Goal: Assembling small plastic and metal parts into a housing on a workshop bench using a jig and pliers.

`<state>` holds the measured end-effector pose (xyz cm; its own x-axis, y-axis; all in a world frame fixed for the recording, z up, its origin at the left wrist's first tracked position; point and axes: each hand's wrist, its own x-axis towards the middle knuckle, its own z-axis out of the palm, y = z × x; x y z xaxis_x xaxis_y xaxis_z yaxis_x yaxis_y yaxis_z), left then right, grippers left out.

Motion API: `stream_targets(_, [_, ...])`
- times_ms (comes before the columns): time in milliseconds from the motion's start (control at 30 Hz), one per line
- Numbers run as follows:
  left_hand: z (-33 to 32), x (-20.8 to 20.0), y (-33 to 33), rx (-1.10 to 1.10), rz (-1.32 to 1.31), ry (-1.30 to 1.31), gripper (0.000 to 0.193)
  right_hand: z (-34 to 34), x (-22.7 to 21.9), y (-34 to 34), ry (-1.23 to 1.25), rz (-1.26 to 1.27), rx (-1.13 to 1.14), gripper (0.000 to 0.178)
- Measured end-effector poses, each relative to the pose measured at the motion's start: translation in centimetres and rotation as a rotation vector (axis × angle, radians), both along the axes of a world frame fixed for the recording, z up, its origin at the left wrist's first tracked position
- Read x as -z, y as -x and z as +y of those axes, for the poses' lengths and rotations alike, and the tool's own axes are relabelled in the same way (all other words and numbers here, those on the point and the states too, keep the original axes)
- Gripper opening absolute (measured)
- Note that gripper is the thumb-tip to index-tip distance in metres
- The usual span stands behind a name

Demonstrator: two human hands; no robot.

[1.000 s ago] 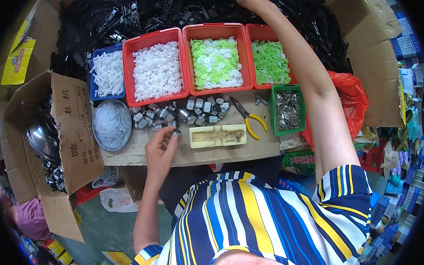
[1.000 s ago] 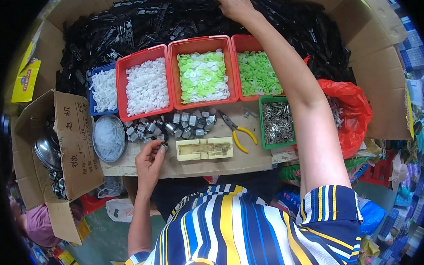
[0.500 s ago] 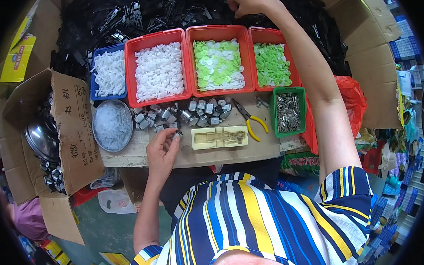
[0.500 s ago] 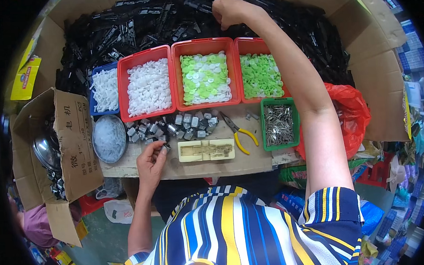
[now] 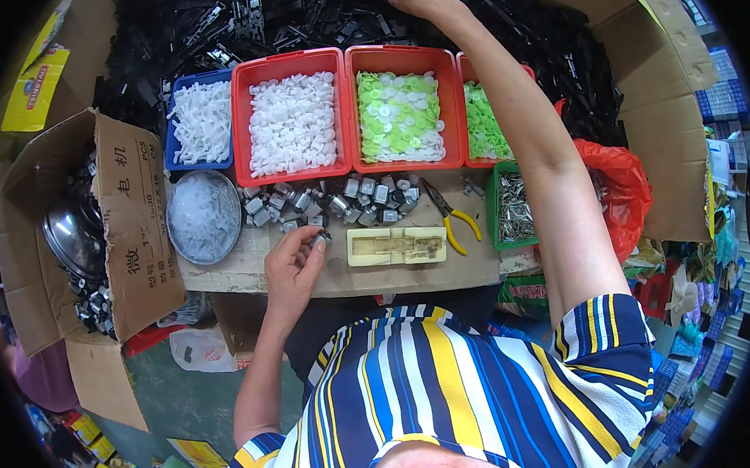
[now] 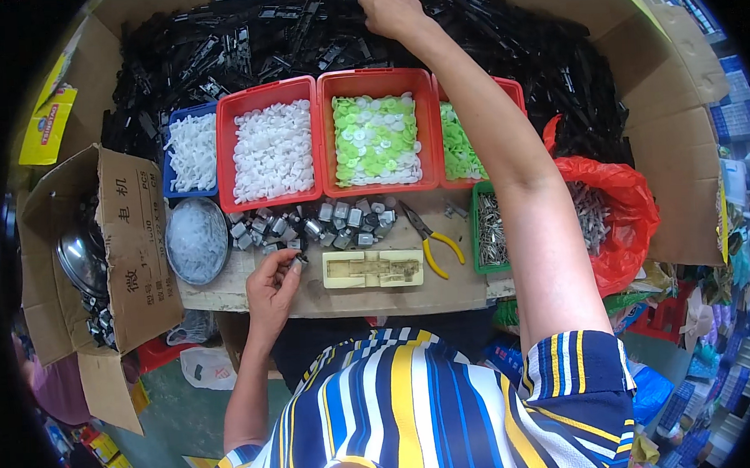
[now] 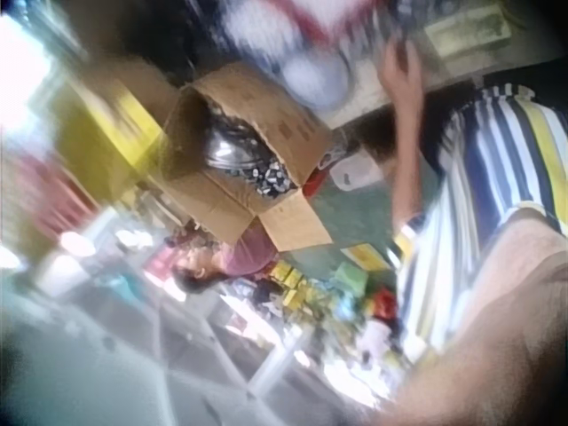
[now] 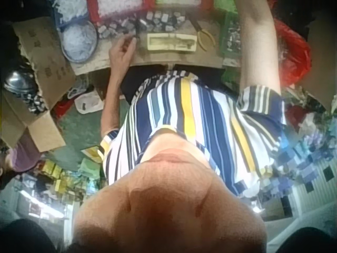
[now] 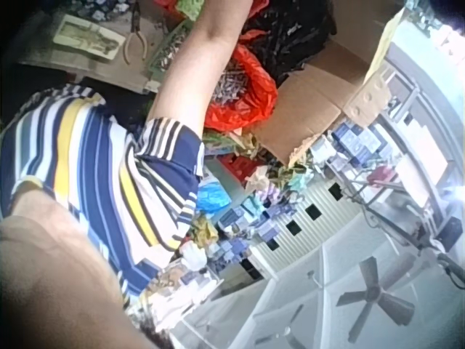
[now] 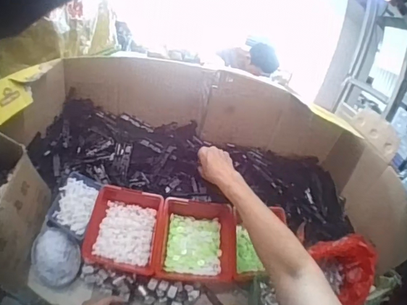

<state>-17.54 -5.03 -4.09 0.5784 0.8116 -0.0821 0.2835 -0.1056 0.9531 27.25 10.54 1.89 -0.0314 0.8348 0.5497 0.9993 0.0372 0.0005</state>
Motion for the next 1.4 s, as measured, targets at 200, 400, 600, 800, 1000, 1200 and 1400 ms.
stream_targets(200, [-0.5, 0.3, 0.7, -0.064, -0.104, 0.149, 0.022, -5.0, -4.0, 5.1, 0.094, -0.014, -0.067, 0.019])
stream_targets(400, [-0.8, -0.5, 1.0, -0.124, -0.206, 0.314, 0.027, -19.2, -4.2, 13.4, 0.169, 0.140, -0.555, 0.025])
stream_targets(600, [-1.6, -0.8, 0.5, -0.157, -0.287, 0.373, 0.028, -26.2, -1.5, 17.7, 0.407, 0.149, -0.666, 0.026])
stream_targets(800, [-2.8, -0.9, 0.7, -0.154, -0.309, 0.377, 0.028, -27.6, 1.0, 19.3, 0.468, 0.169, -0.583, 0.015])
stream_targets(1000, [-3.2, -0.6, 1.4, -0.177, -0.354, 0.397, 0.028, -28.5, 2.5, 20.8, 0.402, 0.174, -0.445, 0.008])
stream_targets(1200, [-3.2, -0.6, 1.5, -0.185, -0.353, 0.407, 0.028, -29.3, 2.1, 22.1, 0.363, 0.050, -0.380, 0.006])
stream_targets(1400, [-3.1, -0.5, 1.2, -0.171, -0.346, 0.416, 0.028, -28.4, 2.0, 21.5, 0.475, 0.127, -0.384, 0.010])
